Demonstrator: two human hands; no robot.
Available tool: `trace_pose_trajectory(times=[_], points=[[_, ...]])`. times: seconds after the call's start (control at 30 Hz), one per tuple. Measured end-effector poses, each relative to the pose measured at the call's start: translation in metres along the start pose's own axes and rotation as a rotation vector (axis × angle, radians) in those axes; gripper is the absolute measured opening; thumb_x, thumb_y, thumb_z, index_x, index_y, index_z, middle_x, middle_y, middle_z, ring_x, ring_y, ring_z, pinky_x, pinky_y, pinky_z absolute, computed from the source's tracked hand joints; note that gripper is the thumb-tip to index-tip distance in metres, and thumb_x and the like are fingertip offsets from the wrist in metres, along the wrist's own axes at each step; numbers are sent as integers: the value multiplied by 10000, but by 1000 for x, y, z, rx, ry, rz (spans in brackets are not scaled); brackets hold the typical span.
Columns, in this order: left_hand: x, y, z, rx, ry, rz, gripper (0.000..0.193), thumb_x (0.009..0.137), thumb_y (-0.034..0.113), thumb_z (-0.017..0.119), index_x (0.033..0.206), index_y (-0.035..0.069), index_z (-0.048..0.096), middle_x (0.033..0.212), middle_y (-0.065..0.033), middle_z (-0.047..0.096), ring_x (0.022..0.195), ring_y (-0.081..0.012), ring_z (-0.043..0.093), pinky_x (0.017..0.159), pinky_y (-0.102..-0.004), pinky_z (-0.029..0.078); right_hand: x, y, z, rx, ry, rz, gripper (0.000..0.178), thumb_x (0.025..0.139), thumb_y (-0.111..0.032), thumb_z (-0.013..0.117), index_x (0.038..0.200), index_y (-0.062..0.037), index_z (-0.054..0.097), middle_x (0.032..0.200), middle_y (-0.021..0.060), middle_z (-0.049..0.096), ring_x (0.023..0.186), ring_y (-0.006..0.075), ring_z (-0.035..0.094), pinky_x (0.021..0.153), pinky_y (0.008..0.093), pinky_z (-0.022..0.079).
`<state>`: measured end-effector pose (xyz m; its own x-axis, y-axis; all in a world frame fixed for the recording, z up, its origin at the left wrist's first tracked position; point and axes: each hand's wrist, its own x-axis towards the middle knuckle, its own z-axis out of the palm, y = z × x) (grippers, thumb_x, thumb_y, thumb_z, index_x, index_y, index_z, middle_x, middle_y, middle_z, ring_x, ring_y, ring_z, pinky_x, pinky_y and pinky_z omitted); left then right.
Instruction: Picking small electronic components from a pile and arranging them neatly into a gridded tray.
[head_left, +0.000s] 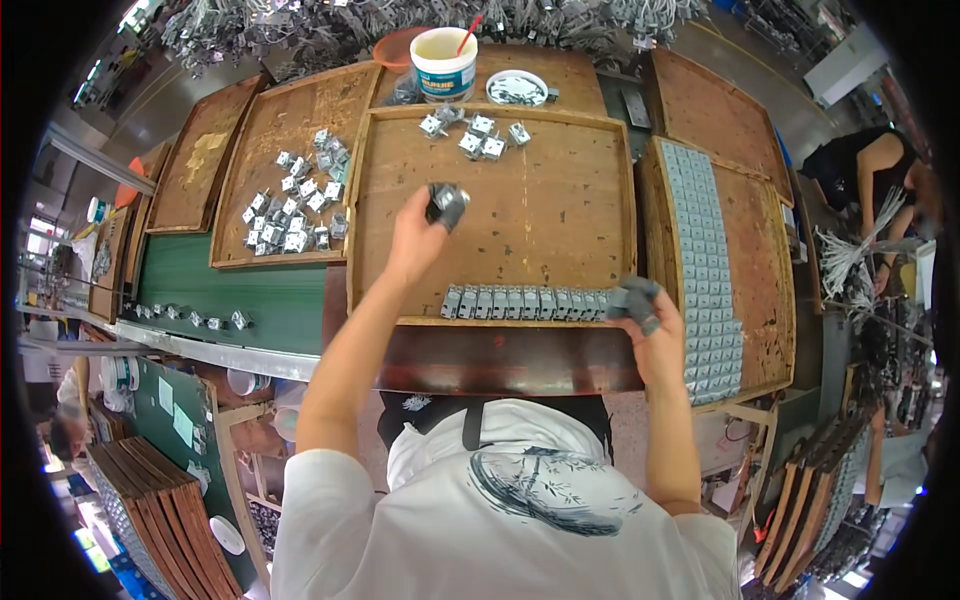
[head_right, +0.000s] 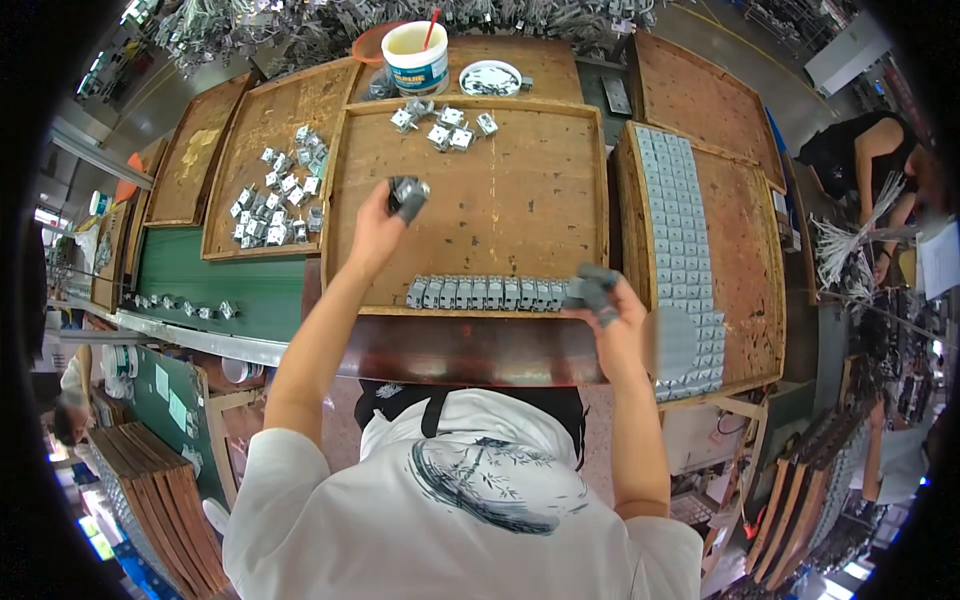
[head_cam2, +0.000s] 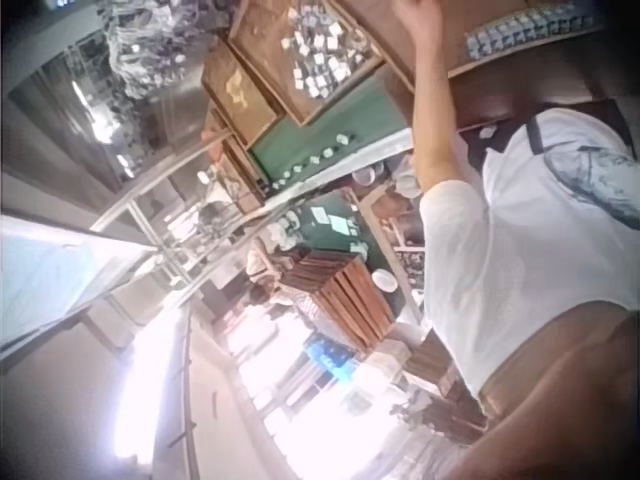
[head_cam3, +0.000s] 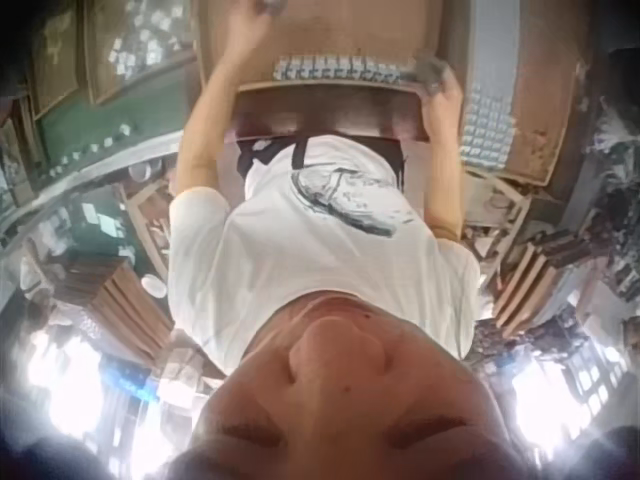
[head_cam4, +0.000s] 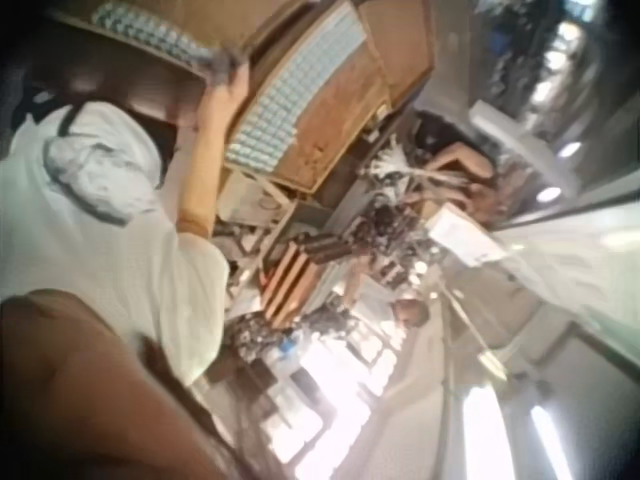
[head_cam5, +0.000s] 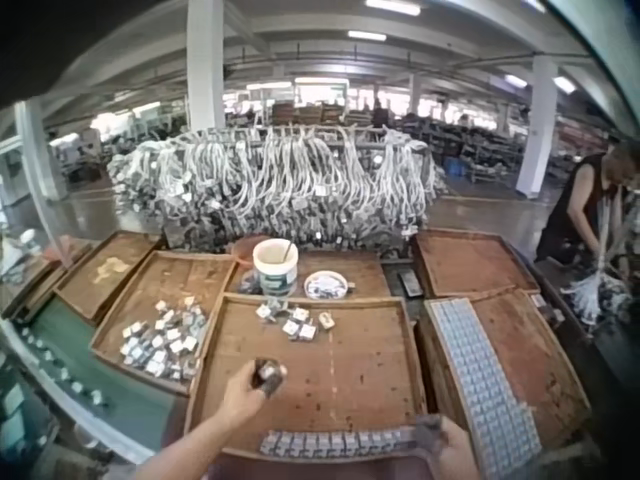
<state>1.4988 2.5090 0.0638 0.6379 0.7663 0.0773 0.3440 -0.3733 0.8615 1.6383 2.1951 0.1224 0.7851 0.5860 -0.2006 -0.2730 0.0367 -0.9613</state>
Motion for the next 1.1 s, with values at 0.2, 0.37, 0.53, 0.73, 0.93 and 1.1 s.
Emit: trace_pose_trajectory(times=[0.2,0.37,0.53,0.73,0.93,1.1], points=[[-104,58,-6,-724,-157,-153,305,829,-12,713,1122,25,639,1042,11,632,938,-125,612,854,-260,480,-3,7,41,-81,-182,49,260,883,-86,697,1117,5,624,892,67,673,773,158,665,656,317,574],[-141,69,-16,-778,-234,-1,347,847,-51,673,1186,-9,611,1138,-37,523,1072,-143,557,922,-278,477,-12,9,61,60,-312,3,275,868,-34,701,1129,3,623,949,77,674,806,168,667,708,328,589],[-151,76,-20,-745,-295,86,354,867,-63,638,1215,-16,595,1176,-47,516,1113,-159,540,950,-285,459,-40,-9,72,-31,-411,28,269,864,-61,712,1103,8,609,1031,109,670,843,182,665,747,332,574],[-160,87,-18,-703,-355,99,367,871,-96,585,1232,-24,579,1220,-69,518,1132,-180,534,964,-294,448,-49,-24,63,-978,-415,-598,284,744,-75,744,954,14,574,878,156,572,755,365,609,631,412,505],[-175,88,2,-456,-377,176,409,855,-114,544,1252,-15,557,1213,-120,502,1107,-224,528,933,-289,442,-51,-18,55,-1041,-395,-719,256,686,-11,733,893,15,585,866,151,552,755,372,595,626,423,494],[-185,89,21,-466,-287,56,524,791,-86,581,1302,-6,498,1205,-188,458,1077,-357,504,964,-365,421,-48,12,60,-1099,-293,-839,252,668,3,726,878,13,588,856,153,550,752,362,595,623,421,493]])
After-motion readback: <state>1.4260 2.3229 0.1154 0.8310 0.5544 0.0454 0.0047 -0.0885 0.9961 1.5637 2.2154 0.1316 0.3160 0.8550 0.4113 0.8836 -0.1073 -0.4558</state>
